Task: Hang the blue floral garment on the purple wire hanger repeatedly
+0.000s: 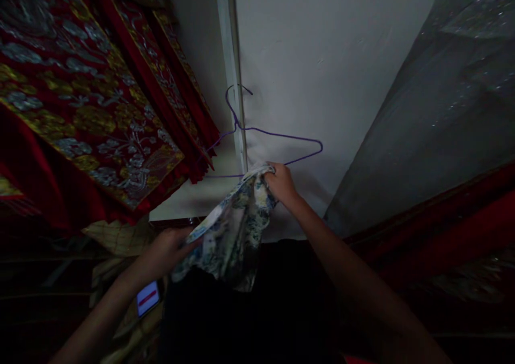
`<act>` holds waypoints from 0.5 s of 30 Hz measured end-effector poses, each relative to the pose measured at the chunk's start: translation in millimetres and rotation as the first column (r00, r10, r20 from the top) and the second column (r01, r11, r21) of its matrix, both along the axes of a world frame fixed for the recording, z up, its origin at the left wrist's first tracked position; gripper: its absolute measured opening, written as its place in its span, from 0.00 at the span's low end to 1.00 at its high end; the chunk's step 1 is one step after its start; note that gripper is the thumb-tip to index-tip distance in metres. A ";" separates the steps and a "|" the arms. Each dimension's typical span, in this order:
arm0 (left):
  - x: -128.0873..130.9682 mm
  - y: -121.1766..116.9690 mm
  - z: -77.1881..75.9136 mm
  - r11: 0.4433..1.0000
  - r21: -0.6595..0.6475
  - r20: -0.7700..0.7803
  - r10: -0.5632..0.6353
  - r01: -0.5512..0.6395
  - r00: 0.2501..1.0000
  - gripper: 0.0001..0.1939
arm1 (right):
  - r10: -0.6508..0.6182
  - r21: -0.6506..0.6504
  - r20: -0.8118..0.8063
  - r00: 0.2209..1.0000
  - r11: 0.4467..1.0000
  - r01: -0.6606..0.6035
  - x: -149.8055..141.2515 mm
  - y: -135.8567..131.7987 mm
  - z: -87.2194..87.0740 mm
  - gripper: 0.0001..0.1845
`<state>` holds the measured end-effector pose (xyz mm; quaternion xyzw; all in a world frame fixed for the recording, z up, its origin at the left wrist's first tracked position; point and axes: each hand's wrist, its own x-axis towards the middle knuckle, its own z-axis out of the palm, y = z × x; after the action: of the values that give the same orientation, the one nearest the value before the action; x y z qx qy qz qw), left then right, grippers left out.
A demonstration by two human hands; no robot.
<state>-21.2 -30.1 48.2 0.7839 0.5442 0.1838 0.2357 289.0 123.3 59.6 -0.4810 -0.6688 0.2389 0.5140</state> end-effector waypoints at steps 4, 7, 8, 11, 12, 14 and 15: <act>-10.6 3.9 -14.5 0.994 -0.109 0.014 0.012 -0.010 1.000 0.20 | -0.113 0.101 0.080 0.990 0.989 0.105 39.9 -14.1 16.7 0.09; -9.7 22.4 -0.9 0.995 0.095 0.087 -0.012 0.004 0.996 0.14 | -0.102 0.100 0.103 0.990 0.991 0.091 57.7 -27.0 28.2 0.06; -5.9 29.8 7.6 0.982 0.190 0.115 -0.025 0.003 0.993 0.13 | -0.097 0.091 0.091 0.991 0.992 0.089 60.3 -30.3 30.0 0.07; 14.6 51.0 36.3 0.931 0.365 0.233 -0.077 -0.013 0.969 0.12 | -0.062 0.050 0.036 0.997 0.997 0.061 57.8 -37.7 29.8 0.08; 23.0 57.5 45.0 0.923 0.385 0.296 -0.102 -0.021 0.950 0.12 | -0.041 0.038 0.023 0.999 0.998 0.040 54.0 -40.1 28.7 0.08; 38.3 69.8 58.9 0.904 0.424 0.438 -0.146 -0.060 0.887 0.14 | 0.010 0.016 0.008 1.000 1.000 -0.010 44.4 -45.4 26.4 0.08; 43.9 75.8 63.9 0.890 0.446 0.495 -0.159 -0.093 0.854 0.17 | 0.033 0.009 0.001 0.999 0.999 -0.033 39.8 -48.5 25.6 0.07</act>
<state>22.7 45.6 112.1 0.7475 0.3880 0.5058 0.1869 328.9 74.7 85.2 -0.4675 -0.6782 0.2440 0.5118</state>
